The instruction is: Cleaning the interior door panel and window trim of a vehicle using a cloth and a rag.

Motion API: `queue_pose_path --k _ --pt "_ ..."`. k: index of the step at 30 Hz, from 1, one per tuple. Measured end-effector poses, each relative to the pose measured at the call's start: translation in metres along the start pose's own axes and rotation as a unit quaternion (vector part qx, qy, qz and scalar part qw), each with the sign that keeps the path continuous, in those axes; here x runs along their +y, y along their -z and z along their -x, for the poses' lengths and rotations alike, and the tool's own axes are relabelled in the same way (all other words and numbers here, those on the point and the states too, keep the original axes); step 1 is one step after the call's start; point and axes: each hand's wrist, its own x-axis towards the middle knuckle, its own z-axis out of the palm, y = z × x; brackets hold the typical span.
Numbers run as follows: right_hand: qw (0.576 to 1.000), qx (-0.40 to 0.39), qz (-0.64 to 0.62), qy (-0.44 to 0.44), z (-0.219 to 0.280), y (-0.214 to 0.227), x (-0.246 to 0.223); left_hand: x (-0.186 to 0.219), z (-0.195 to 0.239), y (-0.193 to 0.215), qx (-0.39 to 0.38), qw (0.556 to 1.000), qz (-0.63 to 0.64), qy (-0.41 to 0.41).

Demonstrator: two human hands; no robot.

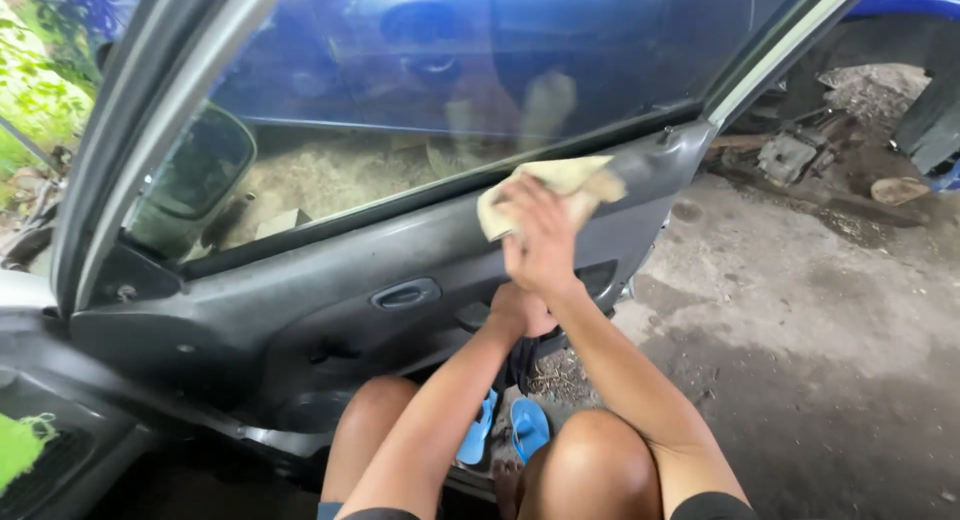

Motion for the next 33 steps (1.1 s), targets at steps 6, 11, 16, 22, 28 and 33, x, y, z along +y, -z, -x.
queue_pose_path --k 6,11,16,22,28,33 --pt "0.995 -0.058 0.028 0.075 0.007 0.037 0.031 0.003 0.018 0.021 -0.057 0.997 0.014 -0.043" --pt "0.973 0.067 0.201 -0.087 0.021 0.066 0.051 0.014 0.030 0.027 -0.104 0.993 -0.007 -0.048" --pt "0.977 0.096 0.188 -0.031 -0.003 0.079 0.038 0.023 0.056 0.019 -0.105 0.992 -0.007 -0.067" --pt "0.975 0.155 0.158 -0.020 -0.030 0.107 0.003 0.028 0.088 0.002 -0.080 0.991 0.006 -0.104" --pt "0.973 0.156 0.168 -0.041 -0.014 0.117 -0.012 0.025 0.091 -0.014 -0.074 0.993 0.057 -0.067" --pt "0.979 0.109 0.171 -0.037 0.001 0.106 -0.071 0.022 0.078 -0.034 -0.088 0.993 0.056 -0.056"
